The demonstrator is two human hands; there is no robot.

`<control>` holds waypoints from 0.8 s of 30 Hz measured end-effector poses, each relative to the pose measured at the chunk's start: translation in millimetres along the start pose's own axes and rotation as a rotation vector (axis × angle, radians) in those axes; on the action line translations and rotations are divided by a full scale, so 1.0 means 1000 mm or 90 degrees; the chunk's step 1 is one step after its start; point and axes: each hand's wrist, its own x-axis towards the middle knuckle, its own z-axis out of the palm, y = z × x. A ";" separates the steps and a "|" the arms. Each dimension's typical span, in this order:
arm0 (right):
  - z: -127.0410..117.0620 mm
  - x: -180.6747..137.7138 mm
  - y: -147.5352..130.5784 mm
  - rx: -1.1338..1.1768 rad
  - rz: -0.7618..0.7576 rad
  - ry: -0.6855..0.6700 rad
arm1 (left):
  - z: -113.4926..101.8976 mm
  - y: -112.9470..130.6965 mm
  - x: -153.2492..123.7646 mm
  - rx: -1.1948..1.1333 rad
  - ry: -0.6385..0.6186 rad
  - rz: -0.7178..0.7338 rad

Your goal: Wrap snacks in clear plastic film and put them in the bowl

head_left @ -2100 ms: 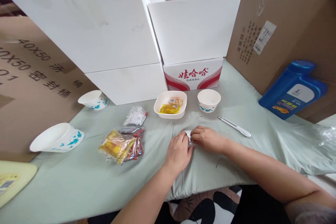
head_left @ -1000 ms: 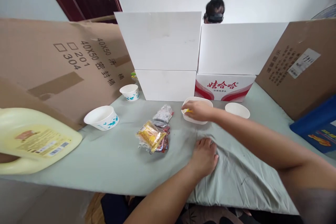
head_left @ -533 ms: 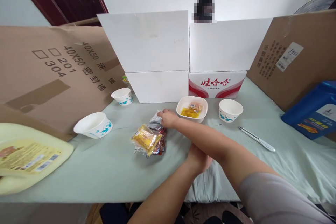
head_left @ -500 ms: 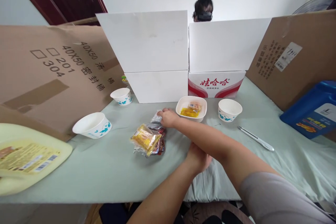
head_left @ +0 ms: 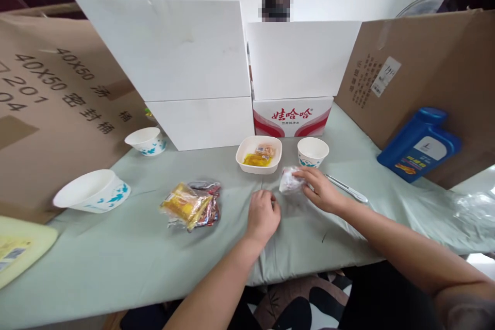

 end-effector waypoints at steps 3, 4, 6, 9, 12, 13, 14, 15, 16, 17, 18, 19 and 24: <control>0.008 -0.026 0.013 -0.006 -0.001 -0.101 | -0.008 0.002 0.004 -0.040 0.121 0.045; 0.009 -0.030 0.013 -0.001 -0.004 -0.126 | -0.010 0.003 0.005 -0.061 0.118 0.087; 0.004 -0.033 0.012 0.016 0.000 -0.141 | -0.012 0.007 0.005 -0.094 0.043 0.178; -0.013 -0.033 0.016 0.031 0.021 -0.080 | -0.008 0.010 0.001 -0.087 -0.131 0.280; -0.030 -0.037 0.033 -0.083 0.161 0.015 | -0.003 0.009 -0.003 -0.064 -0.229 0.293; -0.033 -0.040 0.040 -0.151 0.234 0.010 | -0.003 0.009 -0.004 -0.061 -0.241 0.285; -0.036 -0.042 0.047 -0.220 0.306 -0.021 | -0.003 0.008 -0.004 -0.060 -0.246 0.277; -0.038 -0.044 0.053 -0.280 0.363 -0.070 | -0.003 0.008 -0.004 -0.061 -0.248 0.273; -0.038 -0.045 0.057 -0.322 0.400 -0.124 | -0.004 0.009 -0.004 -0.062 -0.248 0.274; -0.038 -0.046 0.058 -0.343 0.414 -0.168 | -0.005 0.009 -0.004 -0.063 -0.249 0.275; -0.038 -0.046 0.057 -0.342 0.406 -0.191 | -0.006 0.010 -0.004 -0.065 -0.247 0.276; -0.037 -0.046 0.054 -0.319 0.380 -0.190 | -0.007 0.011 -0.004 -0.065 -0.244 0.273; -0.025 -0.039 0.011 -0.120 0.138 -0.072 | -0.008 0.015 -0.004 -0.080 -0.212 0.253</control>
